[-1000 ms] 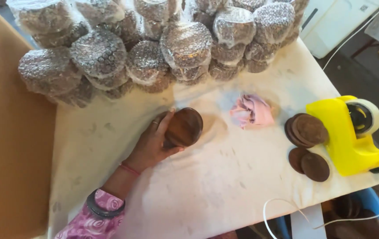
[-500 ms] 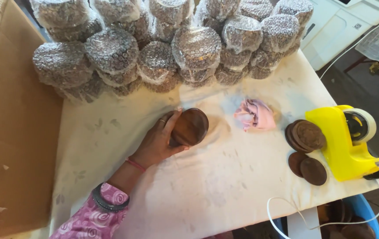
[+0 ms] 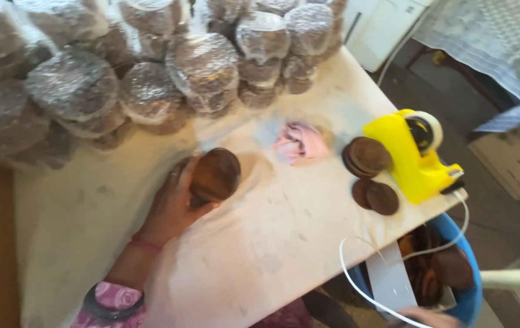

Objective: Cleaning or polishing small wooden bowls with a cloth and organizing them into boxes.

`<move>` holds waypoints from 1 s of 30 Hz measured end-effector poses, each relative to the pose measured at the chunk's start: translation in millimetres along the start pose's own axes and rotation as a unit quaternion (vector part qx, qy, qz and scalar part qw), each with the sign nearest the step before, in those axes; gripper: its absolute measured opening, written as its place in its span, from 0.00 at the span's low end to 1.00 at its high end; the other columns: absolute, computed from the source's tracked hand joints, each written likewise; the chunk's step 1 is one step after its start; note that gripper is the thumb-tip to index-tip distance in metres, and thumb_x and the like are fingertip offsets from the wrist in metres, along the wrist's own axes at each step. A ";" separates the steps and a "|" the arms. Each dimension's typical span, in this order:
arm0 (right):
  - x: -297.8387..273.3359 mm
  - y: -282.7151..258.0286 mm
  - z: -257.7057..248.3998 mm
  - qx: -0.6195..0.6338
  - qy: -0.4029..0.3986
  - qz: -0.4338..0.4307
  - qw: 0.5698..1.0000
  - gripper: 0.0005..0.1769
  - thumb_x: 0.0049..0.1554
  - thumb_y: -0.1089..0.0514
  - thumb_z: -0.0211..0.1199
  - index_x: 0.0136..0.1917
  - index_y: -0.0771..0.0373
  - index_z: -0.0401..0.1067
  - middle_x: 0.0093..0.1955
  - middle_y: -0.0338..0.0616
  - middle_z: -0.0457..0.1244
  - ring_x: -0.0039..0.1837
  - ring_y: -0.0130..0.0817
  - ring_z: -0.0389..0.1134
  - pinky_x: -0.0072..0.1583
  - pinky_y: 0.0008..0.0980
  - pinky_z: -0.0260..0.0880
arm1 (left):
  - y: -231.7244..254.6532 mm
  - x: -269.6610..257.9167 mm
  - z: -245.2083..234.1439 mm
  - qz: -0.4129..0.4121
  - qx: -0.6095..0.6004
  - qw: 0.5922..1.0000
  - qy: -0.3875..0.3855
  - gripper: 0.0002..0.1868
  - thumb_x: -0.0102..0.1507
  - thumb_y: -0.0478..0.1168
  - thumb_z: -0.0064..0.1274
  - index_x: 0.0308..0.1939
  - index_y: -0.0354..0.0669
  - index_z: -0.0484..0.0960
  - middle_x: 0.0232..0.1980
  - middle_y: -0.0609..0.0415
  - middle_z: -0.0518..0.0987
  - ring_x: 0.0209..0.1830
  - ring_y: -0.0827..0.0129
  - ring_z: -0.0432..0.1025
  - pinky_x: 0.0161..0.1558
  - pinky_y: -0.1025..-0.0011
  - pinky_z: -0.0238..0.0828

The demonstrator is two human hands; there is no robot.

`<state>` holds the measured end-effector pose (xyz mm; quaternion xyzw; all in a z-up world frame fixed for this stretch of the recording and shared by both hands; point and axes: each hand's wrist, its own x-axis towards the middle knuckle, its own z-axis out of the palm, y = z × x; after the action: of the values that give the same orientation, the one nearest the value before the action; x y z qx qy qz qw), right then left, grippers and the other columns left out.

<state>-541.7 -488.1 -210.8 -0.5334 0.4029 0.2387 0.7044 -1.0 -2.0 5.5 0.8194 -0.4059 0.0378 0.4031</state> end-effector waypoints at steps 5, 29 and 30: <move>-93.2 -223.7 289.0 -0.473 -0.151 -0.387 0.777 0.19 0.57 0.58 0.65 0.62 0.57 0.78 0.57 0.46 0.74 0.61 0.38 0.75 0.63 0.37 0.70 | 3.9 0.1 -4.1 -0.005 -0.004 1.000 0.000 0.58 0.49 0.49 0.72 0.77 0.43 0.54 0.72 0.36 0.65 0.70 0.41 0.62 0.64 0.54 0.65; -31.0 -332.7 231.8 -0.288 0.346 -0.525 0.722 0.21 0.57 0.54 0.69 0.61 0.64 0.76 0.63 0.46 0.67 0.63 0.39 0.70 0.64 0.35 0.70 | -1.8 -0.5 -0.4 -0.040 0.006 0.999 -0.013 0.59 0.49 0.52 0.71 0.77 0.46 0.53 0.73 0.36 0.63 0.69 0.41 0.62 0.63 0.53 0.65; -32.6 -335.6 232.7 -0.255 0.354 -0.514 0.739 0.18 0.58 0.55 0.68 0.59 0.64 0.77 0.60 0.44 0.69 0.59 0.35 0.71 0.61 0.32 0.71 | -1.5 0.2 -0.6 -0.044 0.008 0.999 -0.015 0.59 0.49 0.52 0.71 0.77 0.46 0.53 0.73 0.36 0.63 0.69 0.41 0.62 0.63 0.54 0.65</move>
<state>-230.1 -371.8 28.4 -0.8653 0.2123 -0.2716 0.3639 0.3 -1.2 5.0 0.8402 -0.3753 0.0108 0.3913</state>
